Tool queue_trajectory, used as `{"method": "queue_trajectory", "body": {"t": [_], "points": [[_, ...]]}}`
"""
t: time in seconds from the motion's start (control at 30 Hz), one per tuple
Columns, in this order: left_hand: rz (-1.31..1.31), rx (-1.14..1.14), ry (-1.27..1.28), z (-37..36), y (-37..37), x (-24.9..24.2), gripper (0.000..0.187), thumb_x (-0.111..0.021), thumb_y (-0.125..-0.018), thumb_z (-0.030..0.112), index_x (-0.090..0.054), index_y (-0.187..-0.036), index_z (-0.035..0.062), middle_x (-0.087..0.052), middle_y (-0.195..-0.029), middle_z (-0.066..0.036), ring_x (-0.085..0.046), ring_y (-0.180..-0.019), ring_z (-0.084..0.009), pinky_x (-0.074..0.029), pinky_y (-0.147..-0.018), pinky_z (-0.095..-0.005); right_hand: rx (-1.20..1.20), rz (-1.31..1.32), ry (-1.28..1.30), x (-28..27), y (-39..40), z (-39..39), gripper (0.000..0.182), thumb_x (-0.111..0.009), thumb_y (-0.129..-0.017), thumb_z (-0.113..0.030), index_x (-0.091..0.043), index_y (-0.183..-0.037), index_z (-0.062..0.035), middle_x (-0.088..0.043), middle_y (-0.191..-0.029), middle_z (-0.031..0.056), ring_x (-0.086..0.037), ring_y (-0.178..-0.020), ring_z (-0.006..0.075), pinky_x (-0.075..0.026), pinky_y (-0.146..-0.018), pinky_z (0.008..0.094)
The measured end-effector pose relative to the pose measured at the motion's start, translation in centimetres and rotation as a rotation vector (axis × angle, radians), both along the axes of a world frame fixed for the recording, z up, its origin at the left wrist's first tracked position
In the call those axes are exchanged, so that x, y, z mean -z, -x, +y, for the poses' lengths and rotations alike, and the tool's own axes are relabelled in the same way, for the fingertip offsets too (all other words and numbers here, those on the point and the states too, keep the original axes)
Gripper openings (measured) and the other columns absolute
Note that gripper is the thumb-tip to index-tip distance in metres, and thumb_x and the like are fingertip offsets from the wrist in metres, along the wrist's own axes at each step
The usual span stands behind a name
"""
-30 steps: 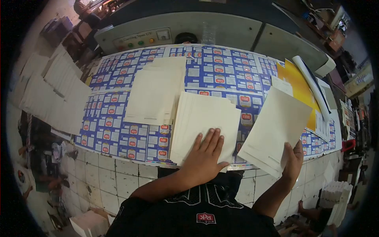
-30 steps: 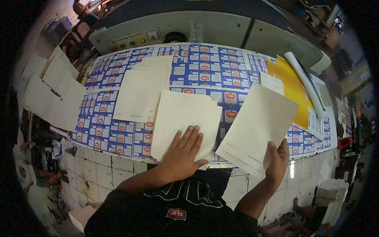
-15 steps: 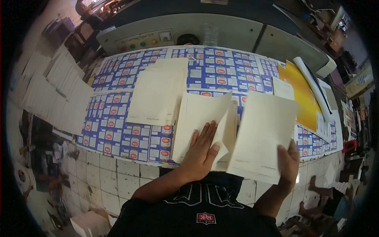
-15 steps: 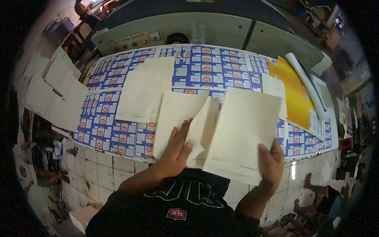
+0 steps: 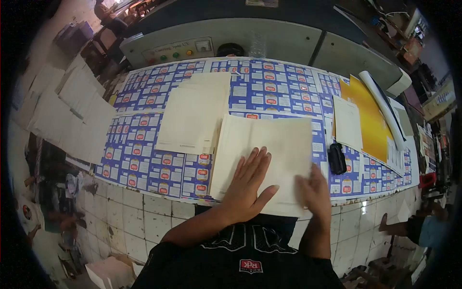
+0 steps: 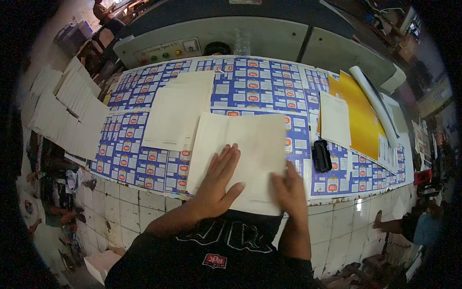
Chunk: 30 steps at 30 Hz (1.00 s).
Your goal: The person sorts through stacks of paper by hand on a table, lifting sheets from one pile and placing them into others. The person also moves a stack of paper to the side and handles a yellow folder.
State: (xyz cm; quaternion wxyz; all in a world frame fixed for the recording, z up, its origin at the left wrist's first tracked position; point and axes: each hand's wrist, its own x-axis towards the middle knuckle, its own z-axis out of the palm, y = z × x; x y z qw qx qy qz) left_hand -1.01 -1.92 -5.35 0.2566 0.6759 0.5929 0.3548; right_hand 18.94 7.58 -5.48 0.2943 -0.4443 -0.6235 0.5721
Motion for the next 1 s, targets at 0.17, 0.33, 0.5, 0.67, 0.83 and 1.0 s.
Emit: {"method": "queue_trajectory", "body": {"t": [0.17, 0.33, 0.5, 0.67, 0.83, 1.0], "points": [[0.441, 0.009, 0.107, 0.0, -0.5, 1.0, 0.075, -0.042, -0.099, 0.048, -0.024, -0.147, -0.0072, -0.017, -0.156, -0.026, -0.013, -0.147, -0.0384, -0.008, -0.117, -0.0548, 0.499, 0.152, -0.129, -0.8, -7.2, 2.7, 0.031, -0.049, -0.090, 0.003, -0.053, -0.121, 0.0038, -0.062, -0.108, 0.0091, -0.057, -0.095, 0.0121, -0.046, -0.085, 0.0269], [0.566, -0.023, 0.055, 0.2, -0.9, 2.2, 0.068, -0.042, -0.100, 0.046, -0.033, -0.144, -0.0055, -0.021, -0.156, -0.025, -0.017, -0.147, -0.0364, -0.013, -0.117, -0.0552, 0.481, 0.373, -0.140, -1.8, -9.6, 2.4, 0.034, -0.055, -0.089, 0.003, -0.051, -0.123, 0.0053, -0.061, -0.116, 0.0116, -0.057, -0.107, 0.0166, -0.040, -0.098, 0.0298], [0.516, -0.036, 0.080, 0.4, -0.7, 3.4, 0.065, -0.043, -0.099, 0.043, -0.034, -0.145, -0.0027, -0.023, -0.156, -0.023, -0.018, -0.146, -0.0370, -0.014, -0.117, -0.0552, 0.397, 0.497, -0.137, -1.8, -9.0, 2.3, 0.036, -0.057, -0.089, 0.004, -0.050, -0.124, 0.0058, -0.060, -0.118, 0.0125, -0.056, -0.110, 0.0184, -0.038, -0.103, 0.0323], [0.447, 0.012, 0.045, -1.2, 0.3, 0.1, 0.068, -0.045, -0.098, 0.048, -0.034, -0.146, 0.0009, -0.022, -0.156, -0.021, -0.017, -0.146, -0.0365, -0.013, -0.117, -0.0560, 0.422, 0.453, -0.134, -1.4, -9.7, 2.4, 0.040, -0.056, -0.088, 0.005, -0.048, -0.128, 0.0066, -0.058, -0.123, 0.0134, -0.054, -0.115, 0.0193, -0.037, -0.105, 0.0335], [0.573, 0.074, 0.113, -1.5, 0.4, 1.2, 0.068, -0.042, -0.099, 0.049, -0.032, -0.148, 0.0036, -0.021, -0.158, -0.018, -0.014, -0.147, -0.0341, -0.010, -0.118, -0.0548, 0.399, 0.464, -0.114, -1.6, -9.9, 1.9, 0.042, -0.055, -0.089, 0.006, -0.047, -0.130, 0.0067, -0.057, -0.126, 0.0138, -0.052, -0.117, 0.0195, -0.036, -0.105, 0.0337], [0.586, 0.069, 0.162, -1.4, 0.3, 1.2, 0.058, -0.038, -0.102, 0.039, -0.030, -0.149, 0.0060, -0.020, -0.158, -0.015, -0.014, -0.148, -0.0325, -0.008, -0.118, -0.0534, 0.375, 0.475, -0.128, -1.0, -11.0, 2.0, 0.043, -0.054, -0.089, 0.006, -0.047, -0.131, 0.0075, -0.056, -0.128, 0.0140, -0.051, -0.119, 0.0196, -0.036, -0.105, 0.0339]]}}
